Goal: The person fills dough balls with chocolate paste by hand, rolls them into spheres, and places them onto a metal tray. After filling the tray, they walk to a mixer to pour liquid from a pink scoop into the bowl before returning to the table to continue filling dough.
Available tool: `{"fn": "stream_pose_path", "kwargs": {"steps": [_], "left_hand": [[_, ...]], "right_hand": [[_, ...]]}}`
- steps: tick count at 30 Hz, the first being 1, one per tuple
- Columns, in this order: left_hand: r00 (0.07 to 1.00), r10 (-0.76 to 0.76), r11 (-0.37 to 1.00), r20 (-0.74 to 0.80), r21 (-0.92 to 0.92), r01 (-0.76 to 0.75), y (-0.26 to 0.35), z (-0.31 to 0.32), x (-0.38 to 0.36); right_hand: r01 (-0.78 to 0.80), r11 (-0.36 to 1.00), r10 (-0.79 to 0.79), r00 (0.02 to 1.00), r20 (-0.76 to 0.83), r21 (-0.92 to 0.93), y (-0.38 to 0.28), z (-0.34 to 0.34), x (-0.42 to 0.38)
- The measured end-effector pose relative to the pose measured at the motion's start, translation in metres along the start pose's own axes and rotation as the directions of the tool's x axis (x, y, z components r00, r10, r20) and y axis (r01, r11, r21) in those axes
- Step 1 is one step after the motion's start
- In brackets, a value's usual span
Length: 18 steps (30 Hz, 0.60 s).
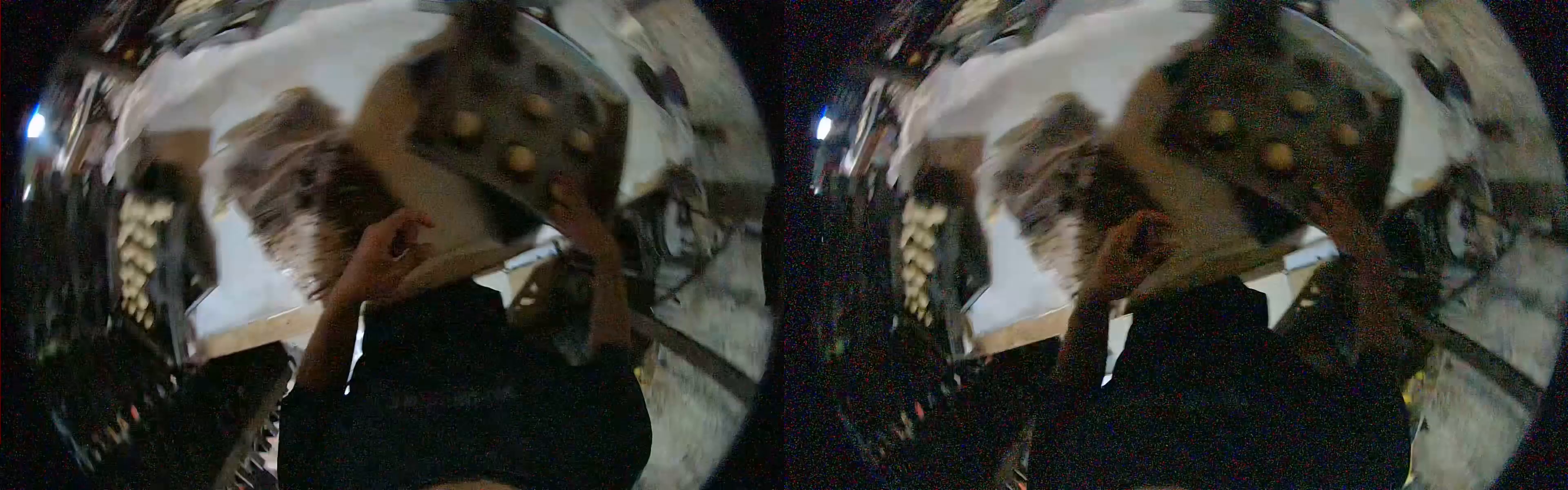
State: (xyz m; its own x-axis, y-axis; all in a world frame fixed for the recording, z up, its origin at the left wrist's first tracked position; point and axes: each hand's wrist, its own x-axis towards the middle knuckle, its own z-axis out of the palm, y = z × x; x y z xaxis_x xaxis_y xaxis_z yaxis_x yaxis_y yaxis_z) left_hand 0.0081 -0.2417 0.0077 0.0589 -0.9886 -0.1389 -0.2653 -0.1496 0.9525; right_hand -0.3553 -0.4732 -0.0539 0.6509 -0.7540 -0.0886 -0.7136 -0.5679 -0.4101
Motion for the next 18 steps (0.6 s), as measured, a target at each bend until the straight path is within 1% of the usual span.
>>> {"fn": "stream_pose_path", "kwargs": {"steps": [1,2,3,4,5,6,7,8,9,10,11,13,14,15,16,17,18], "left_hand": [[0.999,-0.006,1.000,-0.048,0.000,0.006,-0.008,-0.021,-0.022],[0.995,-0.013,1.000,-0.101,0.004,0.014,-0.019,-0.048,-0.047],[0.966,0.040,0.994,-0.255,0.110,-0.012,-0.050,-0.078,-0.072],[0.911,0.110,0.976,-0.398,0.217,-0.023,-0.093,-0.108,-0.095],[0.882,0.031,0.993,-0.470,0.116,0.027,-0.073,-0.145,-0.122],[0.842,-0.048,0.998,-0.537,0.007,0.062,-0.055,-0.183,-0.148],[0.605,0.142,0.964,-0.783,0.249,0.097,-0.084,-0.221,-0.165],[0.493,0.285,0.912,-0.822,0.391,0.124,-0.093,-0.267,-0.185],[0.313,0.095,0.826,-0.945,0.250,0.504,-0.104,-0.308,-0.200],[0.270,0.073,0.703,-0.960,0.241,0.669,-0.127,-0.349,-0.216],[0.224,0.061,0.554,-0.973,0.219,0.803,-0.157,-0.385,-0.228],[0.230,-0.016,0.404,-0.973,0.204,0.892,-0.205,-0.437,-0.228],[0.228,-0.055,0.332,-0.972,0.198,0.922,-0.222,-0.455,-0.227],[0.271,-0.025,0.365,-0.962,0.244,0.898,-0.231,-0.465,-0.223],[0.314,0.004,0.397,-0.950,0.289,0.871,-0.239,-0.469,-0.218],[0.355,0.034,0.426,-0.934,0.335,0.841,-0.239,-0.468,-0.212],[0.409,-0.079,0.529,-0.909,0.310,0.790,-0.238,-0.466,-0.208]], "right_hand": [[-0.035,0.999,0.034,0.999,-0.026,-0.032,0.001,0.000,0.002],[-0.066,0.994,0.057,0.992,-0.110,-0.089,0.000,0.000,0.005],[-0.086,0.987,0.052,0.969,-0.240,-0.132,-0.009,-0.005,0.006],[-0.092,0.983,0.014,0.903,-0.430,-0.162,-0.023,-0.017,0.006],[-0.091,0.982,-0.025,0.804,-0.594,-0.164,-0.046,-0.028,0.004],[-0.080,0.987,-0.046,0.699,-0.713,-0.142,-0.077,-0.035,0.001],[-0.046,0.991,-0.068,0.622,-0.780,-0.122,-0.109,-0.037,0.002],[0.007,0.992,-0.104,0.594,-0.798,-0.123,-0.140,-0.035,0.002],[0.095,0.980,-0.195,0.617,-0.762,-0.174,-0.166,-0.029,0.008],[0.173,0.959,-0.282,0.630,-0.724,-0.223,-0.194,-0.022,0.009],[0.183,0.957,-0.289,0.643,-0.709,-0.223,-0.215,-0.018,0.015],[0.203,0.953,-0.301,0.669,-0.679,-0.223,-0.258,-0.008,0.025],[0.218,0.939,-0.342,0.684,-0.644,-0.268,-0.278,-0.010,0.027],[0.232,0.921,-0.382,0.701,-0.602,-0.314,-0.295,-0.013,0.029],[0.282,0.948,-0.310,0.709,-0.633,-0.149,-0.308,-0.009,0.032],[0.320,0.940,-0.321,0.712,-0.625,-0.119,-0.314,-0.007,0.034],[0.356,0.930,-0.332,0.712,-0.619,-0.089,-0.316,-0.005,0.037]]}}
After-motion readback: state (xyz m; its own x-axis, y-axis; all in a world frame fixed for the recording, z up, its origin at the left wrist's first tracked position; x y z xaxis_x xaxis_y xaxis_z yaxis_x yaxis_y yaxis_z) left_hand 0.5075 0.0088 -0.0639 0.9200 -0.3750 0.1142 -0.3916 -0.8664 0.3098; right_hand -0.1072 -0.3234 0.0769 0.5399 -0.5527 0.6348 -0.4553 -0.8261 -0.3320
